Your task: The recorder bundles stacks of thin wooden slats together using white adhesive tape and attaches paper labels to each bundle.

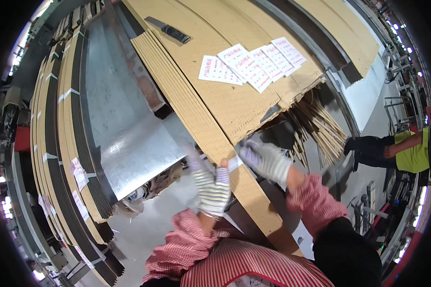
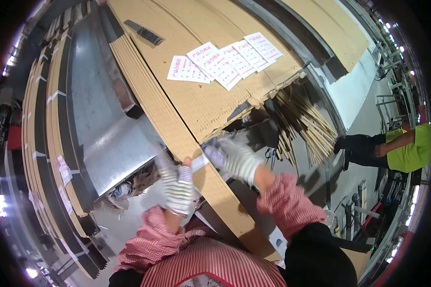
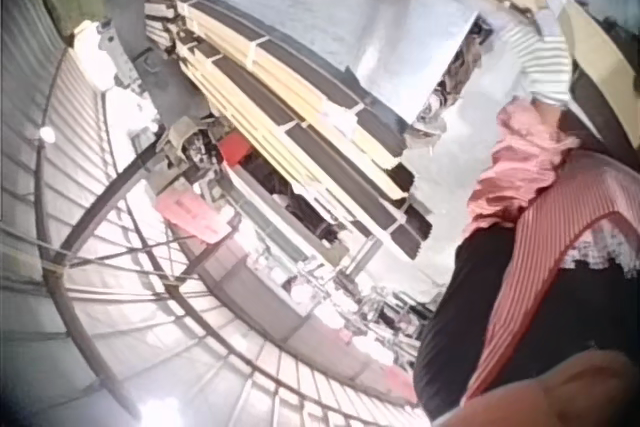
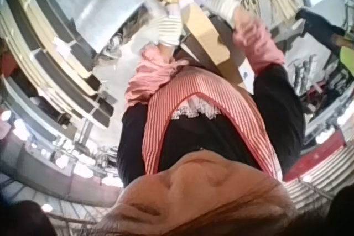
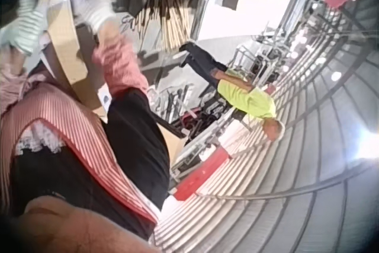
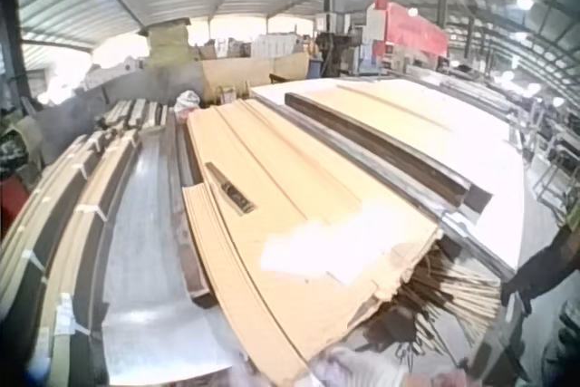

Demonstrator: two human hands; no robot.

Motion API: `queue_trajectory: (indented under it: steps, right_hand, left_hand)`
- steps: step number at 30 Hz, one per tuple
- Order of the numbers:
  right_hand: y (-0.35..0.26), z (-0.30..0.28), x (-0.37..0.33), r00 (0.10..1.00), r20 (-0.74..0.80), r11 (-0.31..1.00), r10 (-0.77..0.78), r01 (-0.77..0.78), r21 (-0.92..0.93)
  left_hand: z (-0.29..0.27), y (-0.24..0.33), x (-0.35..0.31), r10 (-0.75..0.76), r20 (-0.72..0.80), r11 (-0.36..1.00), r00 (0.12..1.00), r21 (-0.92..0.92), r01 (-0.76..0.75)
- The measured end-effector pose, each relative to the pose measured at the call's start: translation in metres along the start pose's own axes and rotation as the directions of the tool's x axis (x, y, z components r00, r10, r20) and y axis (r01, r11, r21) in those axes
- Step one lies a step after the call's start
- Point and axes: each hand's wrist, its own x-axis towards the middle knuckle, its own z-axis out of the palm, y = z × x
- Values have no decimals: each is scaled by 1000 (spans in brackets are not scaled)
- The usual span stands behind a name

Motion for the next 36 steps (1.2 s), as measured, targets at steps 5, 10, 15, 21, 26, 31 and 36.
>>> queue_trajectory:
  steps: [5, 10, 15, 21, 26, 31, 36]
  right_hand:
    - [-30, -40, -48, 872, 477, 945, 112, 55, -322]
    - [-27, 1, -13, 992, -119, 995, 31, -42, -91]
    - [-57, -20, -37, 948, 235, 949, 213, -143, -282]
    - [-38, 7, -15, 991, -130, 990, -25, 6, -140]
    - [-33, 3, -39, 994, 93, 992, 53, -42, -117]
    - [-25, -35, -51, 981, -109, 692, -161, 191, 697]
    - [-115, -73, -33, 722, 250, 698, -645, 424, 576]
  left_hand:
    - [-15, 45, -81, 50, 403, 966, 914, 213, -147]
    - [13, 11, -15, -400, 221, 818, 890, -352, 455]
    - [17, 9, -62, -193, 204, 972, 960, -93, 215]
    - [27, -5, -10, -399, 113, 859, 910, -300, 414]
    - [25, -14, -48, -322, 156, 918, 934, -191, 348]
    - [-35, 21, -20, -283, 16, 936, 959, -211, 280]
    - [-70, 96, 6, 173, 221, 984, 960, -67, -162]
